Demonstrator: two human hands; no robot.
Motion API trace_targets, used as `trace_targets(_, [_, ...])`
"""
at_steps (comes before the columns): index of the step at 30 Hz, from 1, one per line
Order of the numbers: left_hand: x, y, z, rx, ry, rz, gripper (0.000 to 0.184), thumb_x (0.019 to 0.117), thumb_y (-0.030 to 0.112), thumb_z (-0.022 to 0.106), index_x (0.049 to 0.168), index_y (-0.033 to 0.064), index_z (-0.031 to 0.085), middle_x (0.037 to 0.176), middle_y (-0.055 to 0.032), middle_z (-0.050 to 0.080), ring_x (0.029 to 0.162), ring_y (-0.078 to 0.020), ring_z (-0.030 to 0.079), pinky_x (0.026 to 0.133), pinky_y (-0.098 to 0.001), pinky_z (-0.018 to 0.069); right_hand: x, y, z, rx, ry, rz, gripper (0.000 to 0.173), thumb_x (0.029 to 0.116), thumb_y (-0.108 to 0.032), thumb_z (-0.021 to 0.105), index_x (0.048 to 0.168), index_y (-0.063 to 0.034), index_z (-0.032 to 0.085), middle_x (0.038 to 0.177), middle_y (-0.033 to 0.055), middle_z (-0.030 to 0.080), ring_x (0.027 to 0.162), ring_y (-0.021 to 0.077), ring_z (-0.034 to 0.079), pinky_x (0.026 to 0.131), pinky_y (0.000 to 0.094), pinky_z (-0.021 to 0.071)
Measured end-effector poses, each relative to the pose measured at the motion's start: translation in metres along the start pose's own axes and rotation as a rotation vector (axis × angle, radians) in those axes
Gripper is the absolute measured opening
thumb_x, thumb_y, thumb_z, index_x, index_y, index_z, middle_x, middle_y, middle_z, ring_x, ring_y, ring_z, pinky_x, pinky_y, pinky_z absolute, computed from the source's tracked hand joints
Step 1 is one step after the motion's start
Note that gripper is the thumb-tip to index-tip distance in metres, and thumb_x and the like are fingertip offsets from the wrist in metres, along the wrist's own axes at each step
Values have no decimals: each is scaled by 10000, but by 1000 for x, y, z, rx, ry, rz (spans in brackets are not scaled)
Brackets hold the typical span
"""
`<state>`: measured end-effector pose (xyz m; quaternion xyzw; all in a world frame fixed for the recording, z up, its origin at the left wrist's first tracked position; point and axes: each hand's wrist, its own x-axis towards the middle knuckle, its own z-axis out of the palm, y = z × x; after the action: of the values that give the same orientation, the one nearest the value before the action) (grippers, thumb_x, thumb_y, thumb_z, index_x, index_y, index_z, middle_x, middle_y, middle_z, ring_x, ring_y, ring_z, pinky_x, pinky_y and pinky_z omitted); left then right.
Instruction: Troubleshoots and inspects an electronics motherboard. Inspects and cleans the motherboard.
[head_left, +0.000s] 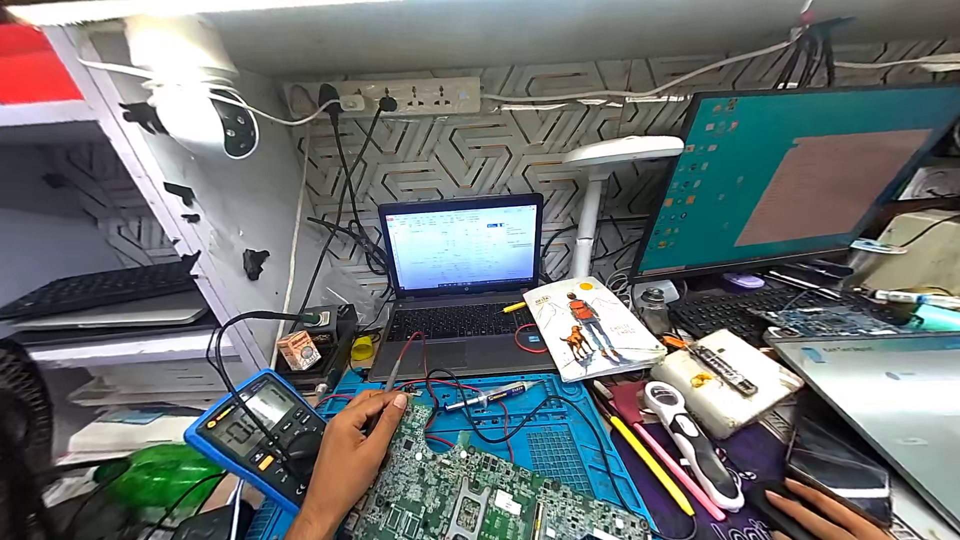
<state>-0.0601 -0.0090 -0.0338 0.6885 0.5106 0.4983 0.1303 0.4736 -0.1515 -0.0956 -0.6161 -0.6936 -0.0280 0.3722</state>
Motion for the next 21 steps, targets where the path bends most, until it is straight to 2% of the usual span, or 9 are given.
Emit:
trace_targets(11, [0, 0, 0, 4, 3, 14, 363, 1014, 453, 533, 998, 211, 803, 1012, 62, 748, 952, -62, 692, 843, -261, 569, 1, 1, 0, 19, -17, -6, 351, 955, -290, 673, 1224, -76, 741, 1360, 251, 631, 1296, 364, 592, 1102, 495, 461])
trace_targets(19, [1, 1, -1, 7, -17, 5, 362, 1009, 449, 538, 1009, 202, 803, 1029, 51, 745, 968, -73, 690, 858, -276, 567, 0, 2, -1, 26, -26, 0, 362, 959, -302, 674, 1241, -82, 732, 1372, 244, 625, 1309, 361, 583, 1109, 501, 455])
trace_targets(21, [1, 0, -3, -11, -29, 4, 343, 1002, 448, 562, 1025, 207, 804, 1021, 54, 755, 943, -65, 701, 829, -257, 578, 1, 2, -1, 25, -29, -8, 370, 957, -310, 668, 1244, -84, 730, 1370, 245, 625, 1310, 362, 581, 1108, 504, 454])
